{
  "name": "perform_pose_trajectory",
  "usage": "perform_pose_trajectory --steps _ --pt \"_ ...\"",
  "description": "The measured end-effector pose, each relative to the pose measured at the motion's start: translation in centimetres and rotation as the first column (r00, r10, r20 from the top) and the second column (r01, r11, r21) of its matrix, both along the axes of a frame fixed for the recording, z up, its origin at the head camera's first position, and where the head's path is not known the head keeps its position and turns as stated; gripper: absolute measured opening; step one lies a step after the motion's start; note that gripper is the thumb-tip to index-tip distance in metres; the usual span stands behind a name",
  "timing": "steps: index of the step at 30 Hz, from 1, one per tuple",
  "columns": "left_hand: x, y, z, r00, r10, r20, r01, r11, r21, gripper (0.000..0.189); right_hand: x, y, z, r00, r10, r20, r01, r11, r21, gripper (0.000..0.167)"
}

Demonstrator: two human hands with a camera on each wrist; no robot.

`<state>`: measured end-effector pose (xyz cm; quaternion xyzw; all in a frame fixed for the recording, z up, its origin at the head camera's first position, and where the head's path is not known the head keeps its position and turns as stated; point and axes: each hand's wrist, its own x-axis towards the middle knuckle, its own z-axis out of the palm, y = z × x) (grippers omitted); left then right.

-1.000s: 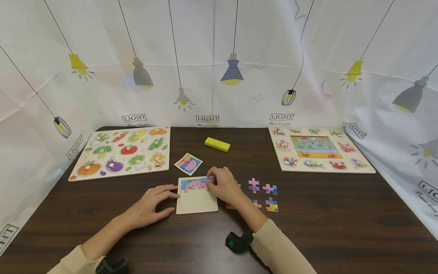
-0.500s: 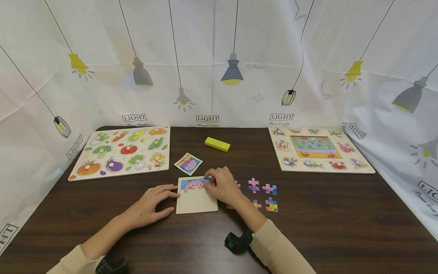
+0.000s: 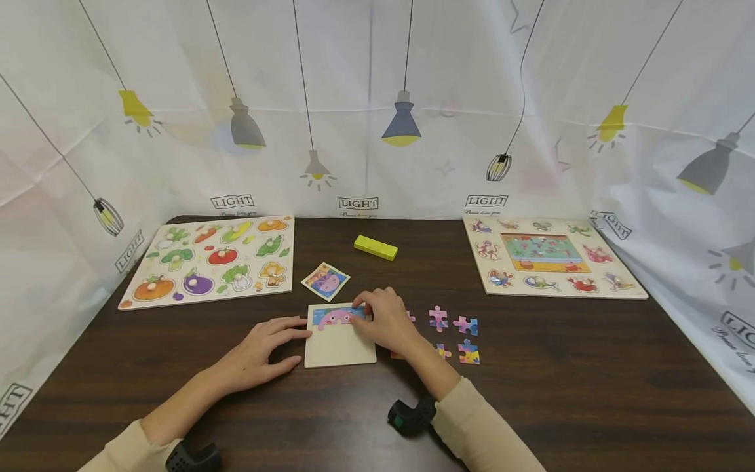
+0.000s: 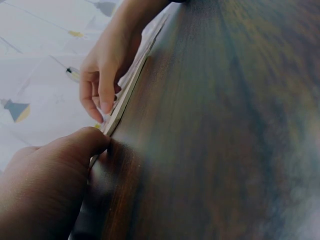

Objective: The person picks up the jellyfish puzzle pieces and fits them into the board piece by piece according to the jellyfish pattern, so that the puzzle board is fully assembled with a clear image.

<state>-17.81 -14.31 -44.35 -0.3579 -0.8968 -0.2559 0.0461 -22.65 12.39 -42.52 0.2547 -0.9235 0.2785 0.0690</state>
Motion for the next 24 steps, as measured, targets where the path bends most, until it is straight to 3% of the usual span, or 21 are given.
perform_pose_trajectory --steps 7,24 --pt "-0.08 0.05 -0.05 0.999 -0.018 -0.042 0.018 1.0 0.009 0.039 0.21 0.05 0.35 1.0 -0.01 0.0 0.01 1.0 0.004 0.015" --pt "0.03 0.08 0.02 0.999 -0.02 -0.047 0.02 1.0 -0.001 0.04 0.43 0.01 0.42 0.999 -0.031 -0.03 0.033 0.998 0.049 0.02"
